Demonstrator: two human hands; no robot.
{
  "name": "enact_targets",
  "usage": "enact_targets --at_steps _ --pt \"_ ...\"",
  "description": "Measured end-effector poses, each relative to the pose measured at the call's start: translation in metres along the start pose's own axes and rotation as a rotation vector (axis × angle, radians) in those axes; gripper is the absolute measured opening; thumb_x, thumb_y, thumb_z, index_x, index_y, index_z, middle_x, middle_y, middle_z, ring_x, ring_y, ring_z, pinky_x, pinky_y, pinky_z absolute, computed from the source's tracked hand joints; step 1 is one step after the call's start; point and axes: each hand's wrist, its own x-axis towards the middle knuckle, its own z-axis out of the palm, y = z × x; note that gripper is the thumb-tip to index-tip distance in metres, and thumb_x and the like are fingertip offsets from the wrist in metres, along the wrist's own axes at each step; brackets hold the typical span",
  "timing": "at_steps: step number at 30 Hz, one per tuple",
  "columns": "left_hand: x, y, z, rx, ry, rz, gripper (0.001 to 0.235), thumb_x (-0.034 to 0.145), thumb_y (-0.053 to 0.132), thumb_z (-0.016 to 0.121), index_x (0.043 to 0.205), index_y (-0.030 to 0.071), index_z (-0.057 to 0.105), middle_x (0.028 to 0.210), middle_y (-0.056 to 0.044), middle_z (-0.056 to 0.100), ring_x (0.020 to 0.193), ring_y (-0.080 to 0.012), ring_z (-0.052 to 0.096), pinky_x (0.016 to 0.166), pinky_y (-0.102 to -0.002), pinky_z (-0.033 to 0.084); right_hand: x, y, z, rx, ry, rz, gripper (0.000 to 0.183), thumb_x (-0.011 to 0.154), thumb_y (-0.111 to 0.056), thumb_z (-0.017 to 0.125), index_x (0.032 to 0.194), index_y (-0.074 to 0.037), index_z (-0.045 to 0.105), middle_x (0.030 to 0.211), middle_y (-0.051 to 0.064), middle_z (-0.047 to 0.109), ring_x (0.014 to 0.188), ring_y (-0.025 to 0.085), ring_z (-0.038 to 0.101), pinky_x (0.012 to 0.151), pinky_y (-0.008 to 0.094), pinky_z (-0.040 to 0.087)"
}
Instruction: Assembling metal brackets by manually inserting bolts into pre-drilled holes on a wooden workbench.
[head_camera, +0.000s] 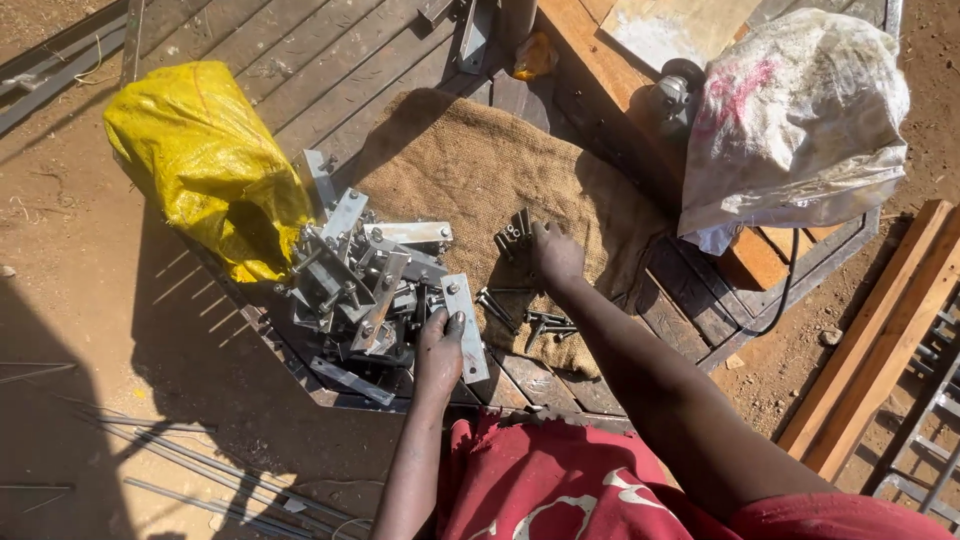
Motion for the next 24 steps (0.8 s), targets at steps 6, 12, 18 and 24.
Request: enact_targets --at_steps 6,12,18,24 --pt "0.019 -0.058 0.019 0.017 0.018 0.050 0.022 0.100 0.021 0.065 0.083 0.006 0.067 0.066 -0.003 0.053 0.068 -0.0148 0.048 0.066 -0.031 0.043 -0.008 0.002 -0.002 0.036 -0.056 0.061 0.017 0.094 -0.009 0.050 0.109 -0.016 0.056 0.106 0.012 0.066 0.082 0.044 0.075 0.070 0.053 0.062" --pt "-0.020 -0.026 0.015 -0.002 -0.035 -0.020 0.022 0.100 0.023 0.064 0.094 0.003 0.070 0.079 -0.010 0.062 0.083 -0.0173 0.053 0.080 -0.038 0.049 -0.010 0.007 -0.002 0.189 -0.149 0.087 0.013 0.092 -0.016 0.058 0.103 -0.014 0.053 0.095 0.015 0.068 0.086 0.046 0.074 0.071 0.056 0.061" --pt "-0.027 -0.050 0.019 0.057 -0.083 -0.080 0.028 0.102 0.025 0.060 0.114 0.002 0.070 0.108 -0.022 0.070 0.111 -0.0251 0.062 0.098 -0.047 0.048 -0.024 -0.013 -0.041 0.026 -0.055 -0.026 0.015 0.095 -0.010 0.055 0.107 -0.017 0.058 0.106 0.014 0.064 0.082 0.044 0.075 0.070 0.054 0.062" --pt "-0.029 -0.057 0.014 0.013 -0.097 -0.152 0.034 0.103 0.026 0.060 0.126 0.001 0.067 0.126 -0.025 0.065 0.132 -0.0329 0.053 0.111 -0.052 0.041 -0.007 -0.015 -0.020 0.025 -0.168 -0.010 0.020 0.093 -0.007 0.054 0.109 -0.011 0.063 0.100 0.017 0.063 0.084 0.050 0.074 0.067 0.057 0.061"
